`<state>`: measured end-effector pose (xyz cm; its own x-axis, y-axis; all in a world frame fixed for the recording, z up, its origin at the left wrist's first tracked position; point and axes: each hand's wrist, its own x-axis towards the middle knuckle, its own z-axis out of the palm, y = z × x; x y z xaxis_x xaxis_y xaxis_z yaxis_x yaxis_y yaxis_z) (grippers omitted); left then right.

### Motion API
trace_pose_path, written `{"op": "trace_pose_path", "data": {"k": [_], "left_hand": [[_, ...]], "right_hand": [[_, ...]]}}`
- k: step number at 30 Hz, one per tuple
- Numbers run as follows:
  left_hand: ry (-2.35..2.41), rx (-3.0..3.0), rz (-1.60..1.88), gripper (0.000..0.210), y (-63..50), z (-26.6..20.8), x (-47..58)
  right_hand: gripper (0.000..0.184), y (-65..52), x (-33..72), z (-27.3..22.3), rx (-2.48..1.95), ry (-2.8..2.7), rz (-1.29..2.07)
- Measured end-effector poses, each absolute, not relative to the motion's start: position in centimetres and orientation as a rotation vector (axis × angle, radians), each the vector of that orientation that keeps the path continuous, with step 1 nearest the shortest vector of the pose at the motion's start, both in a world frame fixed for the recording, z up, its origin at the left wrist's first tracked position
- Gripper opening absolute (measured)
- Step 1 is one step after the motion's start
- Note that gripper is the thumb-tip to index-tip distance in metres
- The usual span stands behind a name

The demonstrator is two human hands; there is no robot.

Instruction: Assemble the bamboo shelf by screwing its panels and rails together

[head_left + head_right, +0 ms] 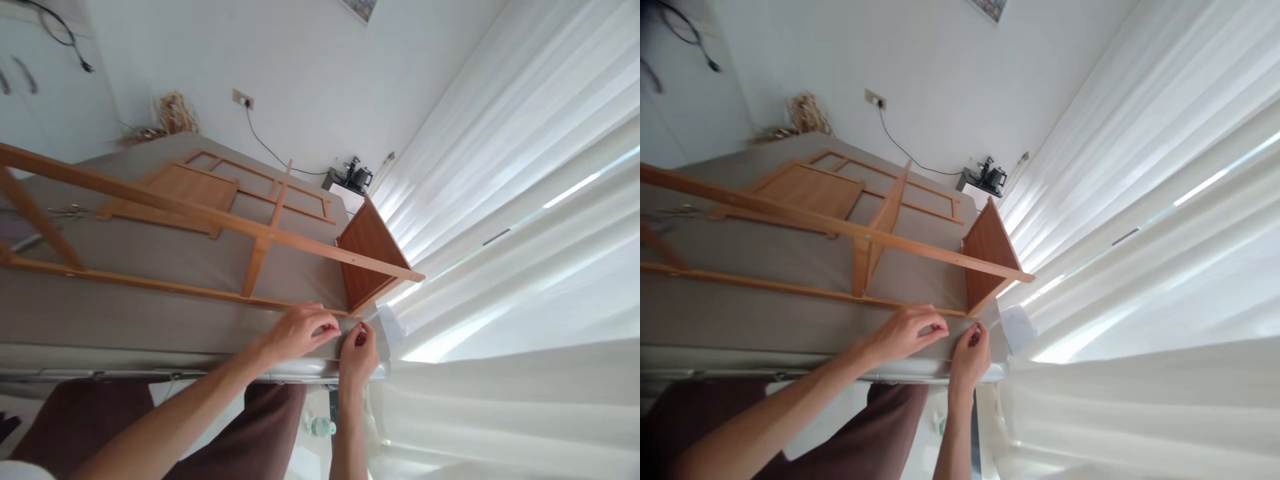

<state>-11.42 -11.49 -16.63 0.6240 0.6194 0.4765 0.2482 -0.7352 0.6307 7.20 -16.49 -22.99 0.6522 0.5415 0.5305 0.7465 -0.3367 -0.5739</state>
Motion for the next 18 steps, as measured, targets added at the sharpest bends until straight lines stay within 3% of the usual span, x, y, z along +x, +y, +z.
{"op": "trace_pose_path", "data": {"k": [5, 13, 15, 18], "left_hand": [[0.943, 1.85, 1.201, 0.049, -16.9, -16.7, -20.9], [1.257, 1.45, 1.565, 0.033, -18.7, -14.5, -34.7], [1.285, 1.413, 1.619, 0.022, -18.4, -14.6, -37.7], [1.399, 1.336, 1.567, 0.027, -17.8, -15.6, -41.5]], "right_hand": [[0.039, -16.2, 6.8, -22.9, -2.07, -0.97, -0.282], [0.03, -17.6, 6.5, -22.3, -2.143, -0.823, -0.126], [0.037, -19.0, 5.6, -22.3, -2.195, -0.857, -0.011], [0.043, -21.1, 4.0, -22.5, -2.234, -0.898, 0.153]]}}
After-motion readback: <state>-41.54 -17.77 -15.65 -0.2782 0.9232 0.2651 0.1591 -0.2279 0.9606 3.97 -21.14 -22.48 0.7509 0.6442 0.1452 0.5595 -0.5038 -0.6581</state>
